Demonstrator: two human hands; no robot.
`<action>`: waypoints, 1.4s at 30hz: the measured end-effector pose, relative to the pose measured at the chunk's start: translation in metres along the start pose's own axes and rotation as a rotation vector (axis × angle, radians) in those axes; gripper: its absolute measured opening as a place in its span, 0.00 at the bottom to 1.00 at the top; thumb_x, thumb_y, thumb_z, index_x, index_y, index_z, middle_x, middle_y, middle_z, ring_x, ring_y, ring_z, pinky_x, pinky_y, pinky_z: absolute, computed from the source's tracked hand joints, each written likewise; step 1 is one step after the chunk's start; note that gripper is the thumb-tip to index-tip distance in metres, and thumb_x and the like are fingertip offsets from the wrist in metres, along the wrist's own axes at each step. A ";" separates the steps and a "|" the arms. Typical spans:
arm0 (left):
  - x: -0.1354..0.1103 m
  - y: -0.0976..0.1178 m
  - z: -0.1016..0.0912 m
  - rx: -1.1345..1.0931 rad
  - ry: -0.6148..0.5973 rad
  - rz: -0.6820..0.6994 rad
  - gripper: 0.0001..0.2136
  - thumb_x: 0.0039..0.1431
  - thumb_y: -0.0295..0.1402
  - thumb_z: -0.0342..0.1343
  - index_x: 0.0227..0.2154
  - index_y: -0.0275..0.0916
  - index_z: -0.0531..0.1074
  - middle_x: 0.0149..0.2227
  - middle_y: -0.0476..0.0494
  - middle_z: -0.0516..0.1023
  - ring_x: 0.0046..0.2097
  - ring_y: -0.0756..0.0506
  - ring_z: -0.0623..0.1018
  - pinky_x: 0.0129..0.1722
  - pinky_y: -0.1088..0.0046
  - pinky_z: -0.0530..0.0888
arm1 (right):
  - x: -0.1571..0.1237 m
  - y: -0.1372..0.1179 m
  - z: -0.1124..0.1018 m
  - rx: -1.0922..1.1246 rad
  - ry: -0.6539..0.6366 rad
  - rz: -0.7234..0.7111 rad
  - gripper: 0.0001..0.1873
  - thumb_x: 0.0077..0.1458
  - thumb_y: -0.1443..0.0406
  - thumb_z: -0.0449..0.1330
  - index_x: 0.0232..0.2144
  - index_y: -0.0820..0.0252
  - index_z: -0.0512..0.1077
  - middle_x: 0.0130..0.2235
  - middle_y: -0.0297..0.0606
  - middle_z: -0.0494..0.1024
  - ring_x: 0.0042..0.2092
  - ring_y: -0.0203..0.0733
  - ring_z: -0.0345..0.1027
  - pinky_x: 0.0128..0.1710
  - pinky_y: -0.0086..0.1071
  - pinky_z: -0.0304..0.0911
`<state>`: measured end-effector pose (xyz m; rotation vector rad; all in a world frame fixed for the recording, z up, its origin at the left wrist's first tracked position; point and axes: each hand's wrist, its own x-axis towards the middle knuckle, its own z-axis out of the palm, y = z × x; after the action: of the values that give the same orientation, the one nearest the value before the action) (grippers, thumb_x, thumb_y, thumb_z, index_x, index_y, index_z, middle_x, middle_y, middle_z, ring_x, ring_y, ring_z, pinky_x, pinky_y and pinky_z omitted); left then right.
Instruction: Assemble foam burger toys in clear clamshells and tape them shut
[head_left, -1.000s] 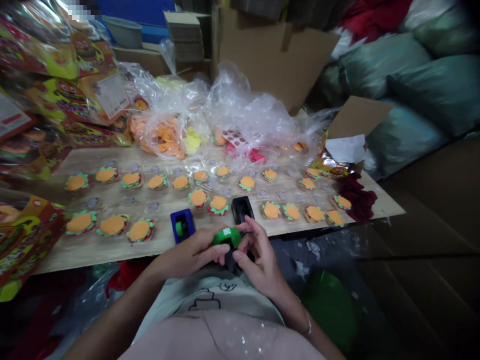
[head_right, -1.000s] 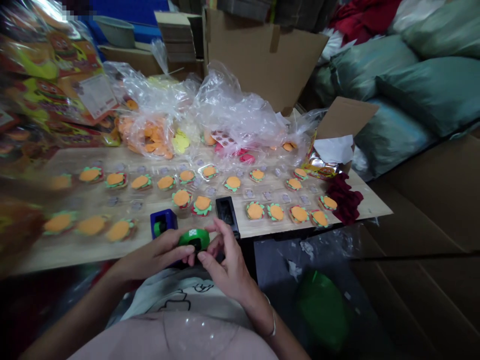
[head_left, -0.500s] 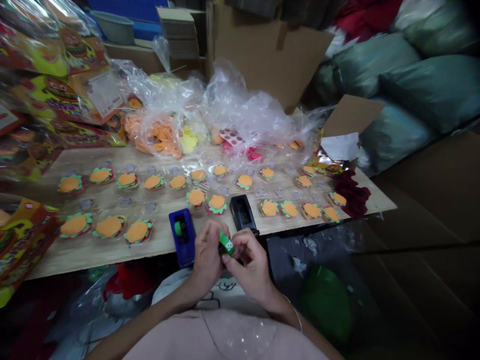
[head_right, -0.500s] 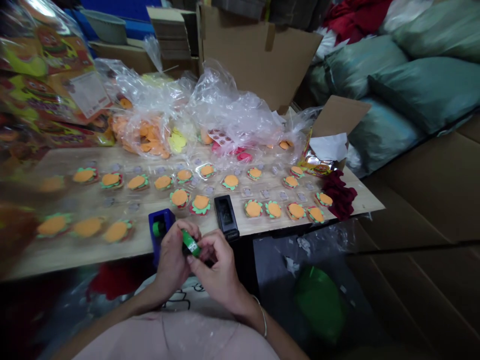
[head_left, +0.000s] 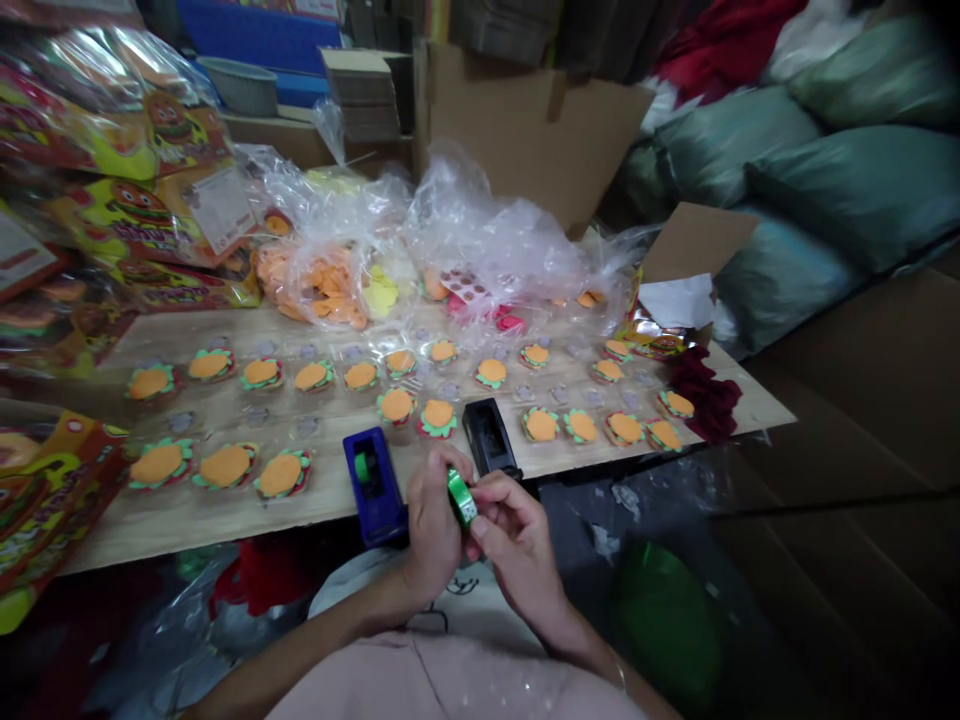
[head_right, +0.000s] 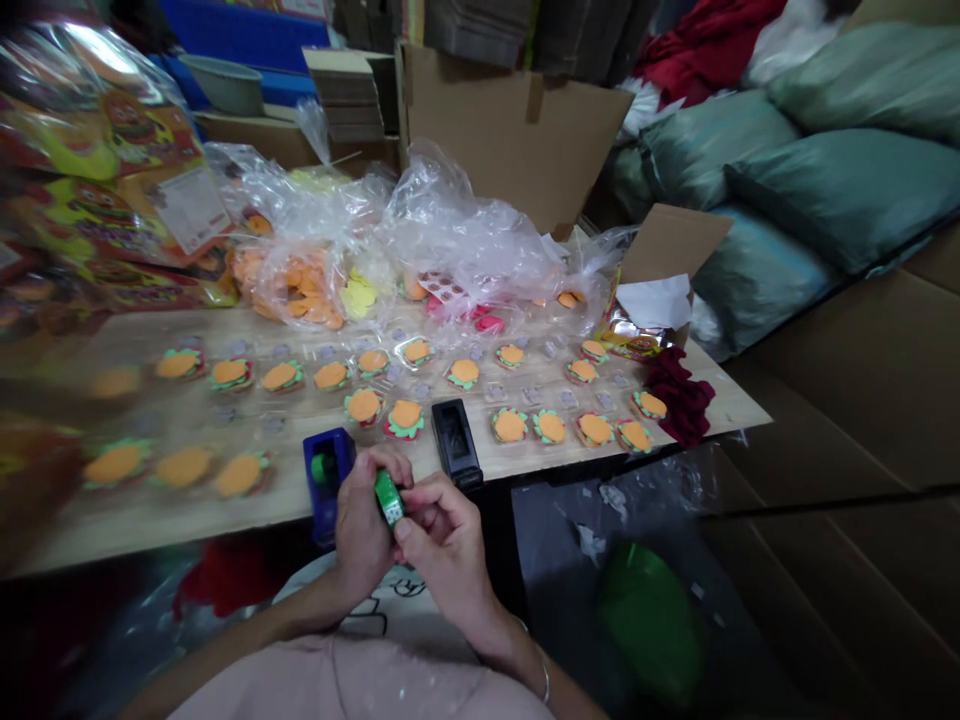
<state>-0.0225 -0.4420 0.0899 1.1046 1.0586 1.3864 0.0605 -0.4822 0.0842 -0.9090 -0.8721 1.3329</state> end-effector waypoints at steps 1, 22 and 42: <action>-0.001 -0.001 0.000 -0.007 0.007 0.046 0.20 0.65 0.43 0.37 0.22 0.40 0.62 0.23 0.49 0.63 0.27 0.48 0.65 0.30 0.72 0.63 | 0.000 0.000 -0.001 -0.006 0.007 0.006 0.11 0.47 0.58 0.64 0.30 0.57 0.69 0.30 0.31 0.66 0.24 0.29 0.59 0.19 0.22 0.61; -0.002 -0.015 -0.005 0.200 -0.087 0.317 0.15 0.65 0.34 0.40 0.22 0.39 0.60 0.22 0.51 0.60 0.25 0.50 0.63 0.27 0.72 0.60 | 0.004 0.003 -0.009 0.041 -0.050 0.070 0.07 0.47 0.63 0.57 0.30 0.57 0.64 0.27 0.28 0.64 0.23 0.30 0.57 0.19 0.23 0.57; -0.002 -0.027 -0.008 0.293 -0.097 0.357 0.14 0.64 0.31 0.41 0.22 0.38 0.60 0.21 0.52 0.59 0.23 0.51 0.62 0.25 0.74 0.59 | 0.004 0.012 -0.018 -0.083 -0.126 0.091 0.05 0.51 0.63 0.51 0.32 0.57 0.60 0.27 0.29 0.61 0.24 0.32 0.58 0.22 0.26 0.56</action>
<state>-0.0256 -0.4416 0.0619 1.6220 1.0505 1.4626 0.0725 -0.4790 0.0662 -0.9464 -0.9990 1.4539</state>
